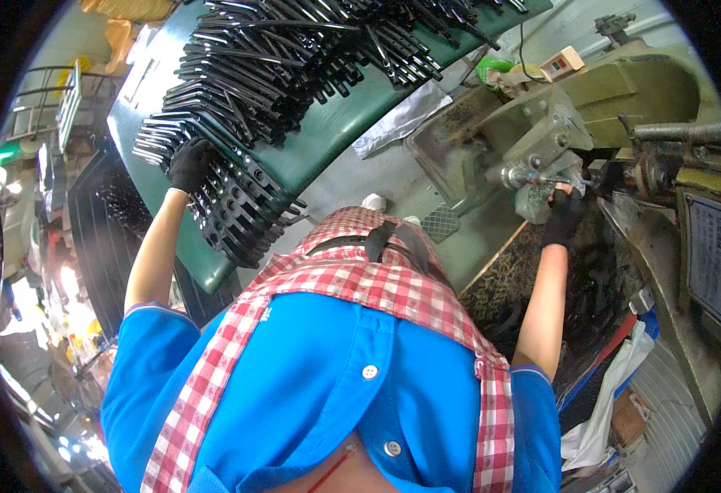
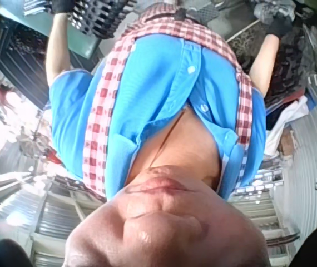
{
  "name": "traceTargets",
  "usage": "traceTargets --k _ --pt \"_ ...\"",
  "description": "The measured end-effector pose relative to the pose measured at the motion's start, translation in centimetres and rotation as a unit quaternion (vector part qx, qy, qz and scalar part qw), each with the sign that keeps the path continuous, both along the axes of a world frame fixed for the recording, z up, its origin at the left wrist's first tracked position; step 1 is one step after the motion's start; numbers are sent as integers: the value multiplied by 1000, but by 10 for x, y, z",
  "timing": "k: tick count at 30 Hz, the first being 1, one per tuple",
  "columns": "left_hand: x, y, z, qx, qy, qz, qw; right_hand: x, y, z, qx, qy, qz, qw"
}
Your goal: The person retrieves black broom handles from a blue bin and places them on a green workbench. They then open a white sack and pour small metal parts into a clear container. The person repeatedly inserts a metal part into a broom handle and secures it using a bench-mounted press tool, then places the assembled handle on the workbench.
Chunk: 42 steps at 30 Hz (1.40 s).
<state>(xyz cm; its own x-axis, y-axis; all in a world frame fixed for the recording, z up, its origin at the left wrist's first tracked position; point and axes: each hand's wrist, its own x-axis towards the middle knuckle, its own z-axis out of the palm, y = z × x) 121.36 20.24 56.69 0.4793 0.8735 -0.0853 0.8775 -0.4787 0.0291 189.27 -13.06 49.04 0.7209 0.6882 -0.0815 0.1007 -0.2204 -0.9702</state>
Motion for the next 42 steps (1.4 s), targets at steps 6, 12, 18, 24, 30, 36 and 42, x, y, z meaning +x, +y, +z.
traceTargets --k 6,12,18,24,30,36,42 --pt "34 51 15 131 -174 -84 972 -96 31 150 177 207 22 962" --pt "132 101 45 148 -186 -169 956 -125 33 169 106 118 -44 986" --pt "174 175 14 78 -196 -262 942 -150 59 163 183 79 -137 970" --pt "160 249 -34 -13 -205 -281 937 -165 27 139 127 -15 -154 980" --pt "182 230 25 133 -119 -379 908 -57 -132 17 73 -89 -271 956" --pt "213 150 106 182 -111 -428 878 28 -166 54 -564 -326 -261 712" --pt "240 79 153 103 -80 -401 907 48 -178 32 -559 -265 -237 749"
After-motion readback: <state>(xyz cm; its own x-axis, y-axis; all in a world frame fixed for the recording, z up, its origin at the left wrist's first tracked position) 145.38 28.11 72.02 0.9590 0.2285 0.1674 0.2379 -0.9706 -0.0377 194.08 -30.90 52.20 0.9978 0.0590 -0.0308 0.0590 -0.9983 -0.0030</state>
